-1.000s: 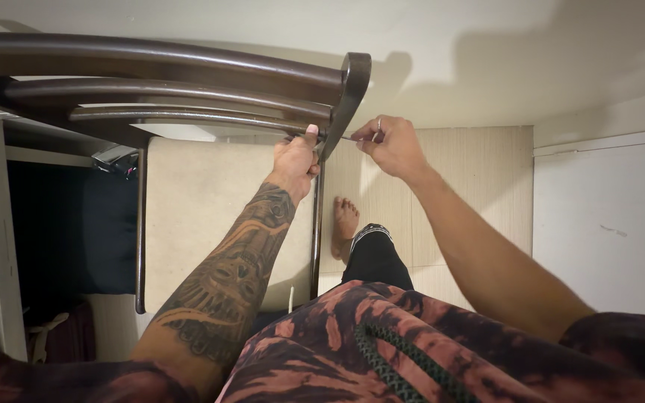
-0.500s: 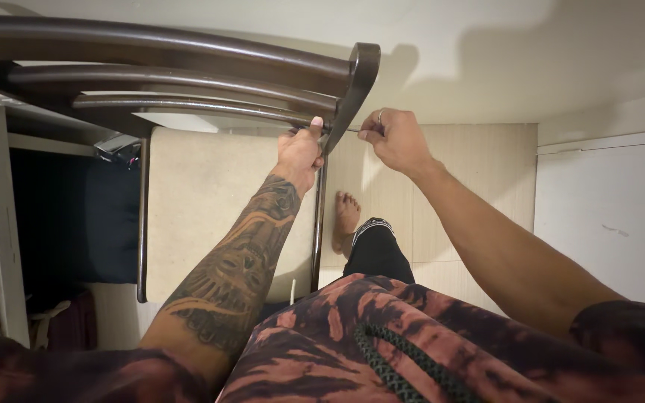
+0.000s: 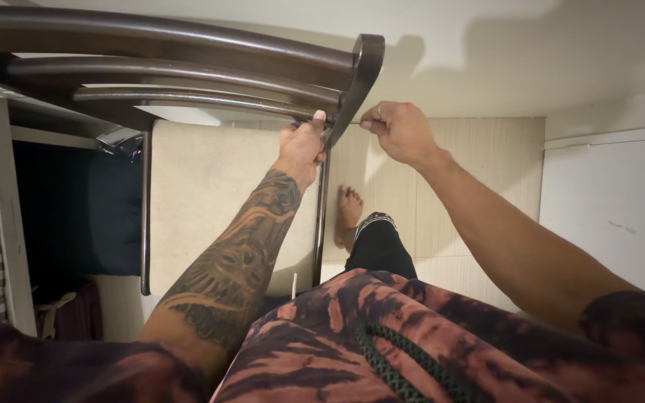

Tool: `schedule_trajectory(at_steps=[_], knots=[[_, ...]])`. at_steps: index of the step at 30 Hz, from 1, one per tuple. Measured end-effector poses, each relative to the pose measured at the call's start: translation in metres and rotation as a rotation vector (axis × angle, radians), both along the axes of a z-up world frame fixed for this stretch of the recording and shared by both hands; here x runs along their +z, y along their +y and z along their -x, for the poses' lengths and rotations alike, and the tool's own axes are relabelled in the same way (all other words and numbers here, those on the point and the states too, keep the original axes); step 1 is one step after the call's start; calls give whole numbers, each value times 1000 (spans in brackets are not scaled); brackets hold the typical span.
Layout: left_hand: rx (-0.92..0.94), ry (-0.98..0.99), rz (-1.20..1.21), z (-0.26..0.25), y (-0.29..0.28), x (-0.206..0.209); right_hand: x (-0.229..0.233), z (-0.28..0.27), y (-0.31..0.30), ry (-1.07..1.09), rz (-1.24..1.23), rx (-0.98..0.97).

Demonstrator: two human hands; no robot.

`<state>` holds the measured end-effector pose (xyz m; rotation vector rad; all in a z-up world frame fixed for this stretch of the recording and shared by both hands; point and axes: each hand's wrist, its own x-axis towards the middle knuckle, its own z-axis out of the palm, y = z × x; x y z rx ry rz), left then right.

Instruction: The person works on an upside-down wooden chair, using a screwdriver to unscrew the fasteners holding the seat and backrest, then flips the chair upright and drives the screws back in to reattach the parts, finishing with the chair standing on the floor.

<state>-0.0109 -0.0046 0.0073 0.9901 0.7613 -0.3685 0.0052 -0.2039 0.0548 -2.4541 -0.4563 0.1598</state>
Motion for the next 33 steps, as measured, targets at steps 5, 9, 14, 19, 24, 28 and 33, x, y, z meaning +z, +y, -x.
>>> schedule_trajectory(at_steps=[5, 9, 14, 19, 24, 28, 33], knots=[[-12, 8, -16, -1, 2, -3, 5, 1, 0, 12, -62, 16], [-12, 18, -19, -1, 2, -2, 10, -1, 1, -11, -65, 74], [-23, 2, -3, -1, 3, 0, 12, -4, 1, 214, 35, -7], [-4, -31, 4, 0, 2, -4, 2, -5, -1, 31, -86, 77], [-12, -1, -14, 1, 1, -6, -4, -8, -1, -151, 21, 121], [-12, -18, -3, -1, 1, -3, 1, -13, -7, 243, -87, -50], [-8, 1, -17, 1, 1, 1, -8, -11, -8, 58, -137, 89]])
